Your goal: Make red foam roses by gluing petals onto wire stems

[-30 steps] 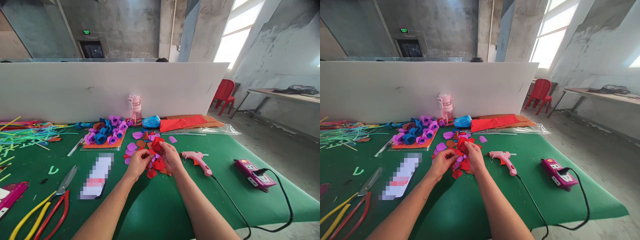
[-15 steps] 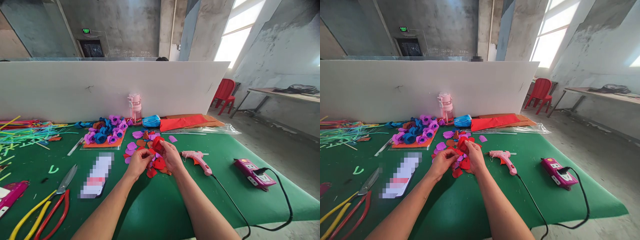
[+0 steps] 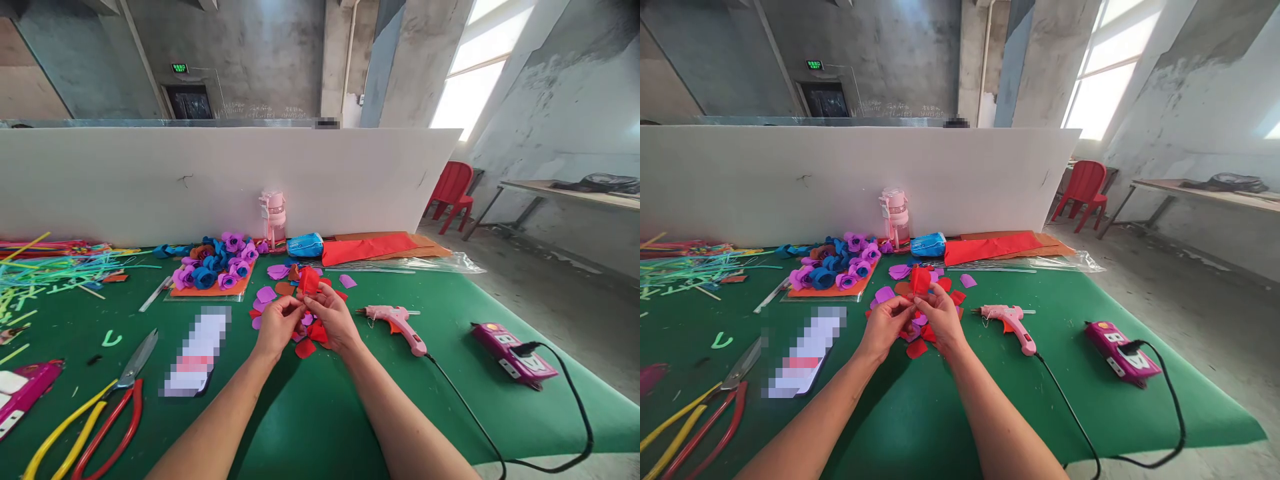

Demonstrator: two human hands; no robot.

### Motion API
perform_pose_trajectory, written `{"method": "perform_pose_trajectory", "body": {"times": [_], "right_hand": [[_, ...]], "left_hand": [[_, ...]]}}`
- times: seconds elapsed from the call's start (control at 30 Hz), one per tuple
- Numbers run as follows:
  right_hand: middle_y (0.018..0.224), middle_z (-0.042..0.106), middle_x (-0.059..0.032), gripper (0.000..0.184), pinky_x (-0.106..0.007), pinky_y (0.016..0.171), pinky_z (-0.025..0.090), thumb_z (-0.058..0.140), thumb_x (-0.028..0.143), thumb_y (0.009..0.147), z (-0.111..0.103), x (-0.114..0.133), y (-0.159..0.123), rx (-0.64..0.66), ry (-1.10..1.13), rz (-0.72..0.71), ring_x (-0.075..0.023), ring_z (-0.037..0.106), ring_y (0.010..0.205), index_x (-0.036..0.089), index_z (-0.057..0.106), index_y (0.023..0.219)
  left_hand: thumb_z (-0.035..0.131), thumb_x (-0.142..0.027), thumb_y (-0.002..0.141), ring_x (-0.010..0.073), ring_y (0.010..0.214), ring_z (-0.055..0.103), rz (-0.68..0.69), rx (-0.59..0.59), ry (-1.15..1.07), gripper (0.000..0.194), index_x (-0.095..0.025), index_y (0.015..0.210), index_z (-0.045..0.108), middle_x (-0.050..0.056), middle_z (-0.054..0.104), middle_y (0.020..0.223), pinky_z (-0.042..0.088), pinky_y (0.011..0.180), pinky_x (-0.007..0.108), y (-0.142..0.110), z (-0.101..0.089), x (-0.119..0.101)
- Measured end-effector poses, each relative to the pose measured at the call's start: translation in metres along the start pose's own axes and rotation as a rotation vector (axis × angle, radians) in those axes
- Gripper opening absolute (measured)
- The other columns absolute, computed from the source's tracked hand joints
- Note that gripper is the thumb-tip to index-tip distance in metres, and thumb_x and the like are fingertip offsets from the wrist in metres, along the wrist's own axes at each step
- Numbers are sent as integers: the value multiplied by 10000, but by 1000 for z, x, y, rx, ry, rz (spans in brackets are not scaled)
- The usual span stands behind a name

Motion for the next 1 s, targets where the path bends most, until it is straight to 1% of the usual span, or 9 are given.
{"method": "perform_pose_trajectory", "body": {"times": [0.1,0.17,0.23,0.3,0.37,0.43,0.53,0.63,1.0], "right_hand": [[783,705,-13,353,-254,692,455,747,268,623,-1,-2,1,-16,-35,-18,-150,643,759,201,521,884],[782,705,-9,314,-251,680,458,746,276,628,-2,0,2,-21,-39,-35,-146,645,740,200,525,838],[783,704,-4,305,-258,695,469,747,278,630,-3,3,2,-31,-17,-59,-144,647,738,202,541,844],[781,701,-1,338,-266,706,482,757,273,623,-4,8,1,-27,3,-59,-139,647,723,205,555,884],[764,699,4,390,-265,683,494,774,266,607,-3,10,-1,4,21,2,-129,644,669,208,550,921],[730,695,12,430,-253,643,498,789,258,594,-1,9,-5,64,39,98,-116,635,606,213,540,942],[704,691,13,450,-231,622,497,786,246,612,4,6,-10,180,35,191,-104,630,580,211,544,990],[708,691,11,431,-213,624,497,776,235,632,6,4,-11,216,23,214,-90,627,576,203,557,1002],[738,692,-2,456,-224,615,510,779,248,629,2,5,-9,198,26,225,-86,614,564,197,548,1019]], "left_hand": [[696,-450,637,105,401,520,-5,-8,19,311,-161,687,592,-31,555,534,410,401,220,-1,1,0],[714,-426,623,104,407,518,-14,25,16,299,-157,699,607,-28,564,539,405,411,220,-1,1,-2],[727,-403,612,89,408,494,-9,45,8,294,-151,730,633,-21,578,554,372,408,207,0,-3,-7],[720,-396,623,72,414,460,21,1,-20,294,-145,763,658,-16,584,562,332,408,195,3,-11,-12],[720,-381,626,67,446,455,54,-81,-76,280,-141,760,672,-7,599,593,334,435,193,7,-21,-16],[736,-351,610,74,493,481,47,-96,-130,253,-138,734,680,4,616,625,361,482,197,10,-27,-17],[746,-320,601,93,546,518,-22,31,-234,221,-137,710,686,12,619,617,389,538,210,10,-25,-15],[744,-293,603,96,554,521,-68,147,-346,206,-140,732,696,5,605,592,401,560,219,6,-18,-16],[713,-228,668,87,589,534,-64,198,-446,161,-142,804,717,17,624,629,417,591,213,5,-18,-17]]}}
Point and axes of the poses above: each hand's wrist, its own y-axis towards the middle knuckle, its own z-axis out of the palm, x = y × z, the point moved 3 cm from there along y, towards the middle knuckle
